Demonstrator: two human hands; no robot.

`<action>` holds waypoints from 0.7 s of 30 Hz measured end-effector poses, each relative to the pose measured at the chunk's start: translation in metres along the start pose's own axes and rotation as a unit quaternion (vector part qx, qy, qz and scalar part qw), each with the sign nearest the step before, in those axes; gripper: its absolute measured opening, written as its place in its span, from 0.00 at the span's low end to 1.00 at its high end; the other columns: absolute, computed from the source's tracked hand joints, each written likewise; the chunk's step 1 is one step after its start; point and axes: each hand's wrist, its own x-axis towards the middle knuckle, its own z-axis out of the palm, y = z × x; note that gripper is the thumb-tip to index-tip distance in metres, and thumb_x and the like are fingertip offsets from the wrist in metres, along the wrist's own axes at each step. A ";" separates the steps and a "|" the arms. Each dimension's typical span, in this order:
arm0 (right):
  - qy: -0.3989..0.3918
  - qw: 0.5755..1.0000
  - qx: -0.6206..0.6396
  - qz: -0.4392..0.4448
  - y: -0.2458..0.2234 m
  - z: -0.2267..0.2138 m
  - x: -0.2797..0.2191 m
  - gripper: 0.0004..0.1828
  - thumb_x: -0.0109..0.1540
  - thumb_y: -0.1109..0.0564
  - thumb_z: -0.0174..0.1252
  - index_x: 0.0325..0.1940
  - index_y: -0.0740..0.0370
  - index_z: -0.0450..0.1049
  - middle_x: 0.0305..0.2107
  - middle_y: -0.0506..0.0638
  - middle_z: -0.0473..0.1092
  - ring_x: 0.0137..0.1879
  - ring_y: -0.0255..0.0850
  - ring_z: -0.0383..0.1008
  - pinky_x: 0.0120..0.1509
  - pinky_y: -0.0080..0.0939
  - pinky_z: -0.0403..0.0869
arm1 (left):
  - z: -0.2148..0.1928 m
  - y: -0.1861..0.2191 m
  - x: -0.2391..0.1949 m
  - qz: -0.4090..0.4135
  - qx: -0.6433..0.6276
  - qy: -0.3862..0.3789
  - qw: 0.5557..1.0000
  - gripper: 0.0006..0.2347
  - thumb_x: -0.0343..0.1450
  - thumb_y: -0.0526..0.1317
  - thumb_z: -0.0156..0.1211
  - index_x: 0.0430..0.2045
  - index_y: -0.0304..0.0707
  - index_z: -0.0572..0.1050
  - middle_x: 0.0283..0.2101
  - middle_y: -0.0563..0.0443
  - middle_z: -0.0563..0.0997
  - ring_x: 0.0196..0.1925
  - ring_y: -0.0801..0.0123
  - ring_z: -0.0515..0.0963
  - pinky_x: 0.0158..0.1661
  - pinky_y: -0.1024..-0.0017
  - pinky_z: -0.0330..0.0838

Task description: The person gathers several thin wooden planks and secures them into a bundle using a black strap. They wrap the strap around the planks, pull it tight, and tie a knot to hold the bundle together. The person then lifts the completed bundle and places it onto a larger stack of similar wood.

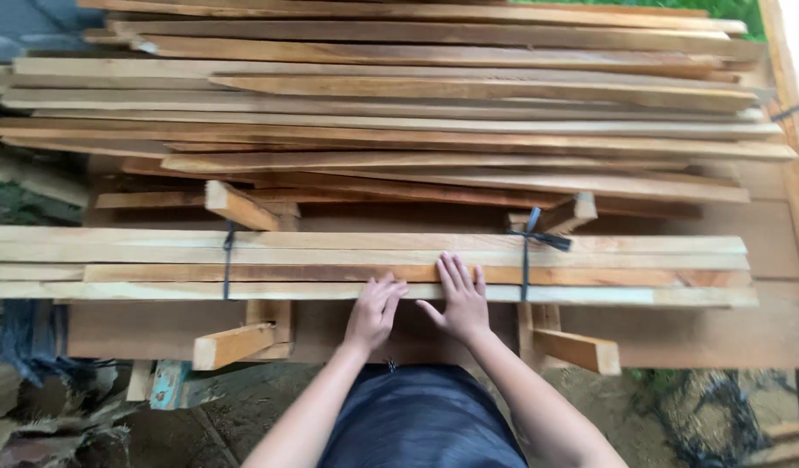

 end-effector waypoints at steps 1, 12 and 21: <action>0.005 0.999 0.035 0.011 -0.003 0.000 0.006 0.51 0.54 0.29 0.63 0.75 0.54 0.61 0.74 0.50 0.57 0.80 0.46 0.51 0.79 0.63 0.45 | -0.013 0.003 -0.013 -0.043 -0.110 0.013 0.993 0.17 0.79 0.48 0.42 0.46 0.52 0.83 0.55 0.55 0.83 0.64 0.60 0.75 0.66 0.55 0.63; -0.074 0.919 0.367 -0.126 -0.196 -0.027 0.165 0.16 0.62 0.50 0.64 0.49 0.61 0.77 0.42 0.53 0.78 0.40 0.45 0.80 0.44 0.42 0.79 | -0.080 -0.144 -0.210 -0.497 -0.284 0.057 0.818 0.15 0.75 0.33 0.42 0.44 0.39 0.82 0.48 0.53 0.89 0.37 0.71 0.84 0.40 0.75 0.80; -0.314 0.896 0.257 -0.180 -0.374 0.107 0.301 0.48 0.62 0.28 0.57 0.72 0.66 0.59 0.66 0.63 0.60 0.70 0.57 0.67 0.70 0.55 0.71 | -0.229 -0.198 -0.069 -0.555 -0.398 0.369 0.630 0.36 0.78 0.54 0.47 0.71 0.18 0.46 0.73 0.17 0.49 0.75 0.32 0.53 0.67 0.41 0.57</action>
